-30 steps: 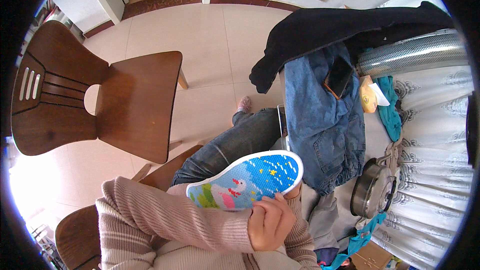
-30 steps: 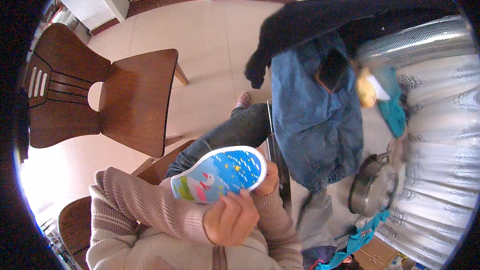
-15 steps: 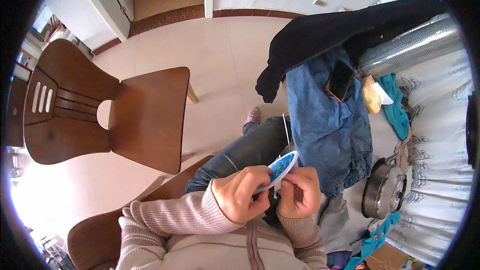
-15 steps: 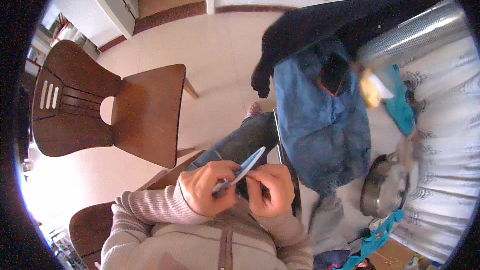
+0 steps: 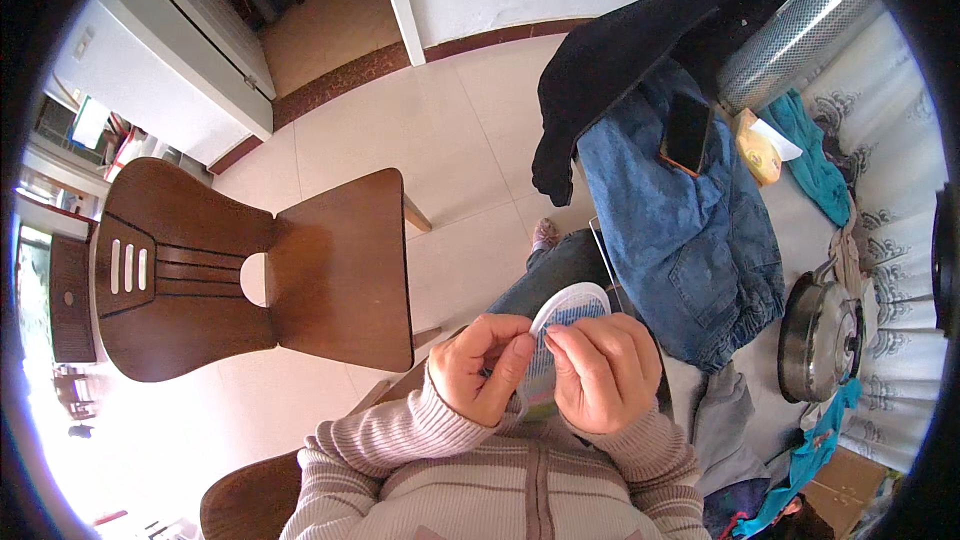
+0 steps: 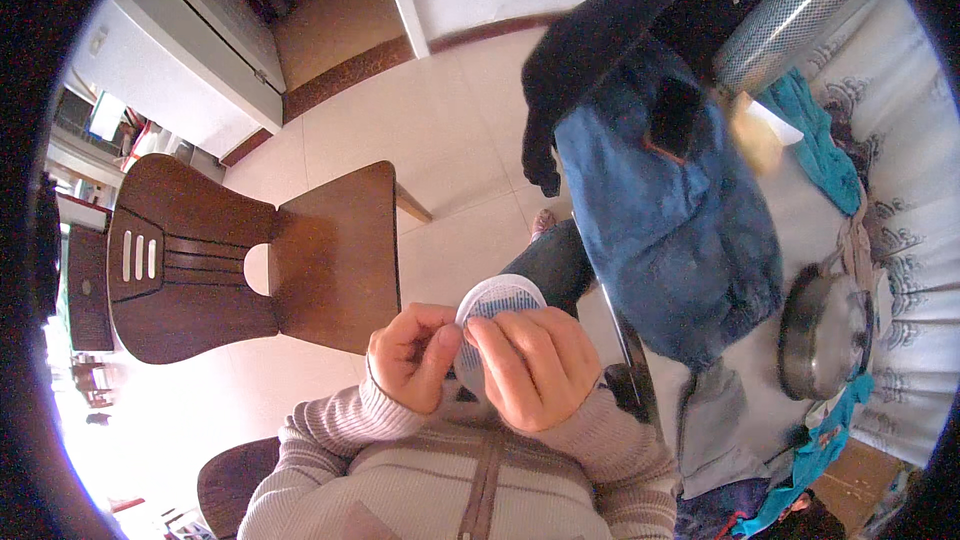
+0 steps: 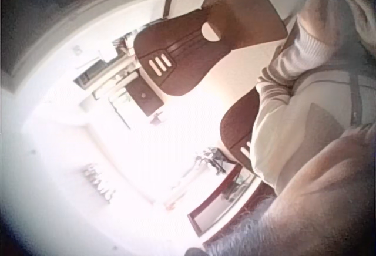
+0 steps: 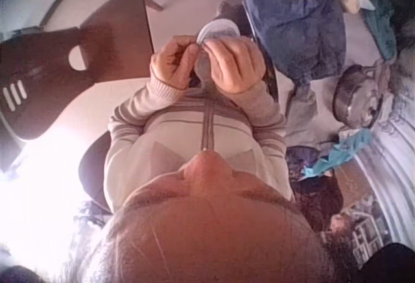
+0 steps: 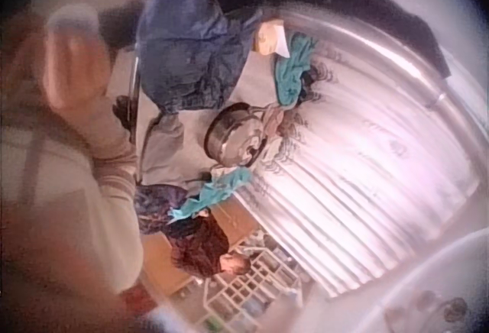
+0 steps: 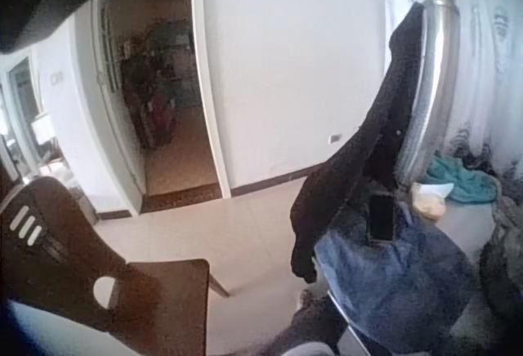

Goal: The person sews a colorful shoe insole while seated, using a needle and thread to stitch along the edges. The insole is repeatedly turned and adjusted in the hands as stitching progresses.

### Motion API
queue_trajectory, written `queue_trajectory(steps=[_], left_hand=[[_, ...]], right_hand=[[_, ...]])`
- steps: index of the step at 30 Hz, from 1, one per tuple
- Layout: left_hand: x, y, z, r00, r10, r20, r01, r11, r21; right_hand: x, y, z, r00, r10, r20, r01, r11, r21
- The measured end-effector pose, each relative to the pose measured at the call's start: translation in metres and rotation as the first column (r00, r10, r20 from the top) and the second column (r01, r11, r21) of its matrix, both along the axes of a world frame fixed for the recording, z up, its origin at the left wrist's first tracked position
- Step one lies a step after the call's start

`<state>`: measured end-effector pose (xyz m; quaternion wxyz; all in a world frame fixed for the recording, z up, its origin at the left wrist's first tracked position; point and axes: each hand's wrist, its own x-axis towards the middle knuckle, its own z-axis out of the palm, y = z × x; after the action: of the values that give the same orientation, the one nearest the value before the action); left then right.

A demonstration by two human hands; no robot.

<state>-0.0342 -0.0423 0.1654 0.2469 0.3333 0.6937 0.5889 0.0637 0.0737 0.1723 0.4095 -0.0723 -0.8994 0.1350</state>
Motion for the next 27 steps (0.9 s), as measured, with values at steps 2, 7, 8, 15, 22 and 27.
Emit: queue_trajectory(steps=[2, 7, 8, 15, 22, 27], left_hand=[[0.000, 0.000, -0.003, 1.000, 0.003, -0.016, -0.002, 1.000, 0.019], [-0.003, 0.003, -0.006, 0.999, 0.045, -0.008, -0.045, 0.998, -0.047], [-0.004, 0.002, -0.009, 0.998, 0.053, 0.039, -0.051, 0.998, -0.044], [-0.007, 0.003, -0.007, 0.995, 0.031, 0.091, -0.026, 0.998, -0.058], [-0.011, 0.007, -0.005, 0.991, 0.020, -0.131, -0.026, 0.998, -0.049], [-0.010, 0.010, -0.012, 0.942, -0.016, -0.335, -0.009, 0.997, -0.073]], right_hand=[[0.001, 0.000, 0.002, 1.000, 0.001, 0.020, -0.001, 1.000, 0.029], [0.003, 0.001, -0.002, 0.999, -0.005, -0.036, 0.002, 0.997, -0.076], [0.004, 0.001, -0.001, 1.000, -0.003, -0.012, 0.002, 0.996, -0.091], [-0.005, 0.004, -0.007, 0.993, -0.073, -0.091, 0.054, 0.979, -0.199], [-0.008, 0.003, -0.010, 0.995, -0.057, -0.084, 0.038, 0.976, -0.216], [-0.011, 0.005, -0.016, 0.997, -0.063, -0.050, 0.049, 0.970, -0.239]])
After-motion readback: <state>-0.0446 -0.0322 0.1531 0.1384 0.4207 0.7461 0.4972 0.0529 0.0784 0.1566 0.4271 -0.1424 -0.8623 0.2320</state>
